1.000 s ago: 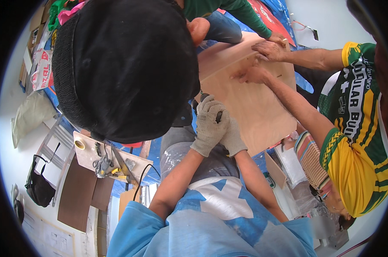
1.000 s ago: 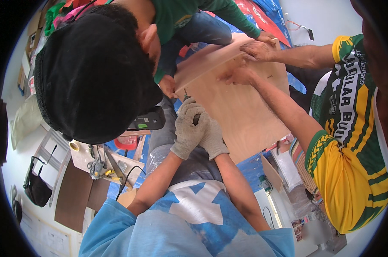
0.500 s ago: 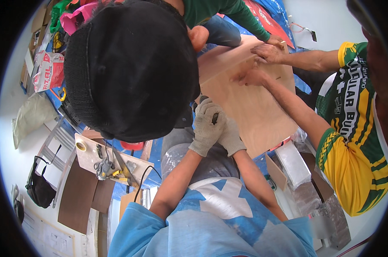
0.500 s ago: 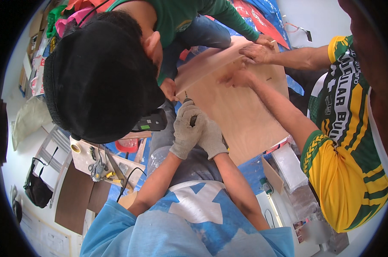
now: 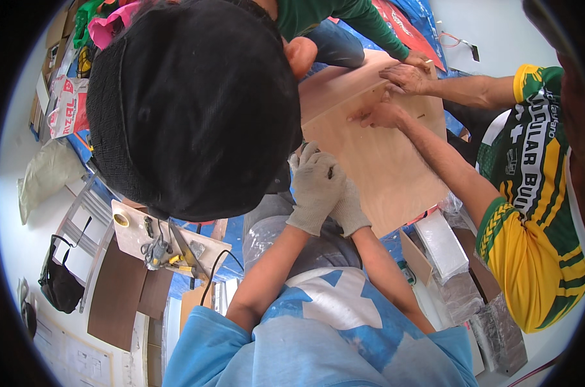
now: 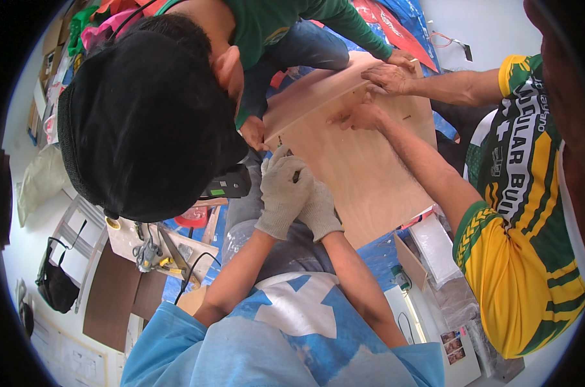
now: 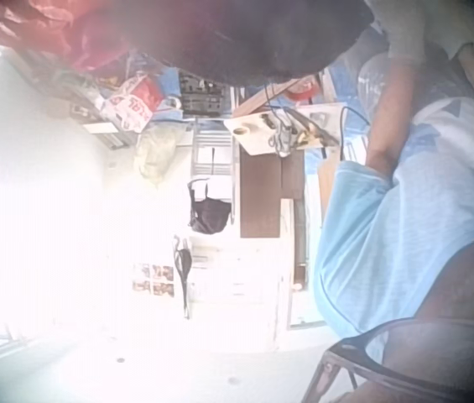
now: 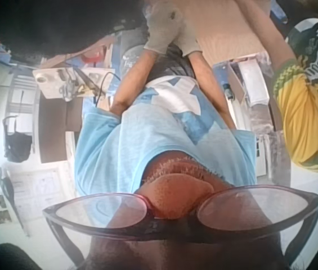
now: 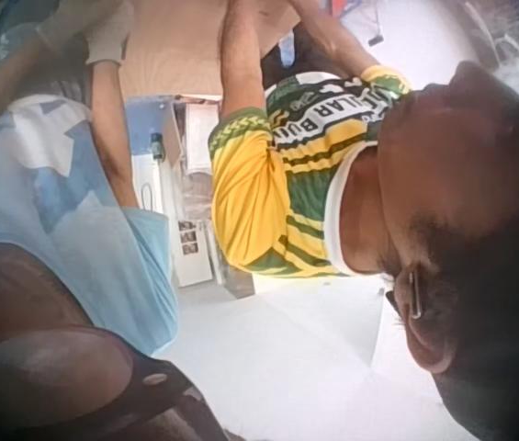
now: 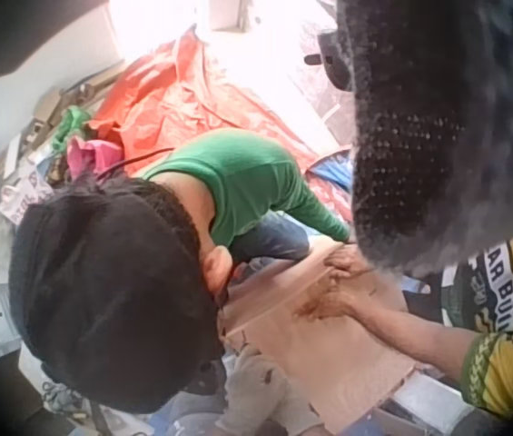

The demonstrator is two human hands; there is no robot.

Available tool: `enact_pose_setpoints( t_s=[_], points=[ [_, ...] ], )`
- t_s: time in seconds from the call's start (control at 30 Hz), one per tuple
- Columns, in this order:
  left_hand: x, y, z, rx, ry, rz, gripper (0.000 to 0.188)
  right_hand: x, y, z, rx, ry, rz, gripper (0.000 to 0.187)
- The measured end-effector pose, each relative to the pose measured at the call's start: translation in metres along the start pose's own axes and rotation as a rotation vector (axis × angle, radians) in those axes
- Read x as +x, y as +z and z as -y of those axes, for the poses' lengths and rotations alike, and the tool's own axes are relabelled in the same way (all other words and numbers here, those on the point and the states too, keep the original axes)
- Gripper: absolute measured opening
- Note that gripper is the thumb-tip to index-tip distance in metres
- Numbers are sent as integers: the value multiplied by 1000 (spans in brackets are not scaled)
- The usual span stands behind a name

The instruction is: The person uses a power drill to drive screws into a wooden board to assemble a box-like structure, while another person holds the board steady. The person drills multiple screws along the edges and joins of the wooden pieces.

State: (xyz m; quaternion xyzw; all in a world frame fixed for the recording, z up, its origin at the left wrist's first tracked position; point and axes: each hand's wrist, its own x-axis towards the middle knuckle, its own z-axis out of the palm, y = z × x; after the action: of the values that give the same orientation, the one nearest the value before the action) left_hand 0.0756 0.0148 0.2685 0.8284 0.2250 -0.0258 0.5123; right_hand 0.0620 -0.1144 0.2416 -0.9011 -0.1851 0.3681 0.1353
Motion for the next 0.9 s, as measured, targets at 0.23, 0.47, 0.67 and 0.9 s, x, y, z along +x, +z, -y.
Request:
enact_pose_setpoints(
  t_s=[0.23, 0.47, 0.67, 0.9],
  points=[
    [5, 2, 7, 40, 53, -31, 9, 3, -10, 9, -46, 43, 89, 39],
    [3, -2, 8, -103, 10, -22, 12, 8, -13, 13, 52, 145, 140, 36],
    [4, 0, 6, -43, 40, -22, 10, 4, -15, 11, 42, 139, 149, 37],
    [7, 2, 12, -29, 26, -21, 9, 11, -19, 17, 57, 146, 86, 38]
  ],
)
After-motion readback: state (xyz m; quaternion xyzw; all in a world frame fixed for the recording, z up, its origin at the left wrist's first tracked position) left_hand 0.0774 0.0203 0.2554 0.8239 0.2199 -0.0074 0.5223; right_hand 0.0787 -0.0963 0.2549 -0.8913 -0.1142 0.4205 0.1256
